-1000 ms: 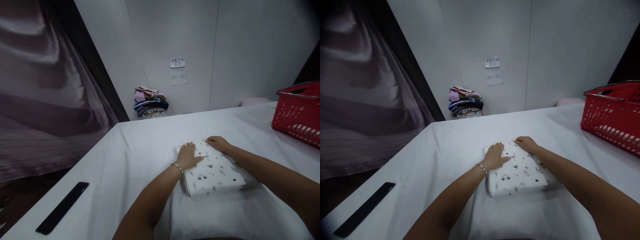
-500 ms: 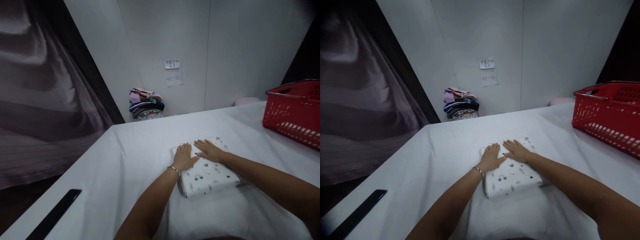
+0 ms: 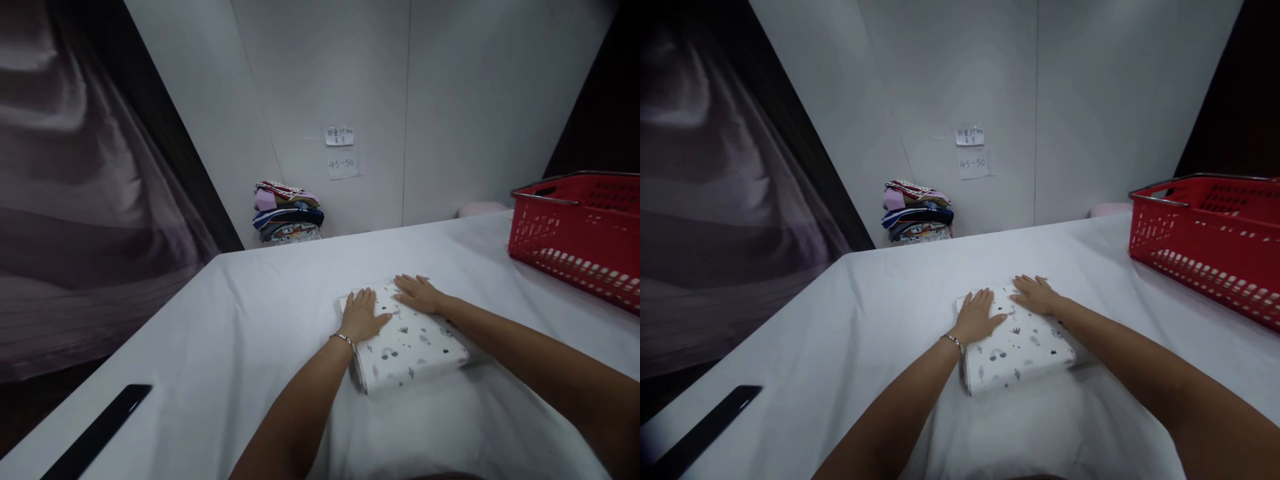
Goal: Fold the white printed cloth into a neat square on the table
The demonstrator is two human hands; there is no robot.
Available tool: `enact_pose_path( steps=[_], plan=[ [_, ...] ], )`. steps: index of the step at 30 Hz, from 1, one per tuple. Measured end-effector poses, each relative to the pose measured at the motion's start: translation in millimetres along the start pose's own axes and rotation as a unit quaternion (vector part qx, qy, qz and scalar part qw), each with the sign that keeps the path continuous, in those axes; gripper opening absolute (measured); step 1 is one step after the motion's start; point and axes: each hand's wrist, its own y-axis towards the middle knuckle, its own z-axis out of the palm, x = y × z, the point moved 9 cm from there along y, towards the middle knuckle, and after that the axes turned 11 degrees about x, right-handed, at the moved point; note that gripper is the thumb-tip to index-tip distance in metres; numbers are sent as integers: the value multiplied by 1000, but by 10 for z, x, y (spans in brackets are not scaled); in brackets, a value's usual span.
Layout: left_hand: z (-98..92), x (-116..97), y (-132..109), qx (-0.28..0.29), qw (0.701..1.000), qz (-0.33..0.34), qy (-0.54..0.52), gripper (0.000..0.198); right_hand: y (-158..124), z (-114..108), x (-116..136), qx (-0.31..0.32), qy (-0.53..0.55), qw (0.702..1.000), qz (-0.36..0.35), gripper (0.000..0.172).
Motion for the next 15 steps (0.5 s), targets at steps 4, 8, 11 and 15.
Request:
enact_pose_path(
  steps=[4,8,11,15],
  plan=[
    [-2,0,7,-3,1000,-4,3,81,-83,-106,-228,-32,-33,998,49,74],
    [19,8,15,4,1000,-7,8,82,-87,24,-483,-9,-3,998,68,75],
    [24,14,15,3,1000,-8,16,84,-49,52,-551,0,16,997,70,76],
    [37,20,18,8,1000,-10,23,85,-36,15,-512,43,10,994,96,76]
  ],
)
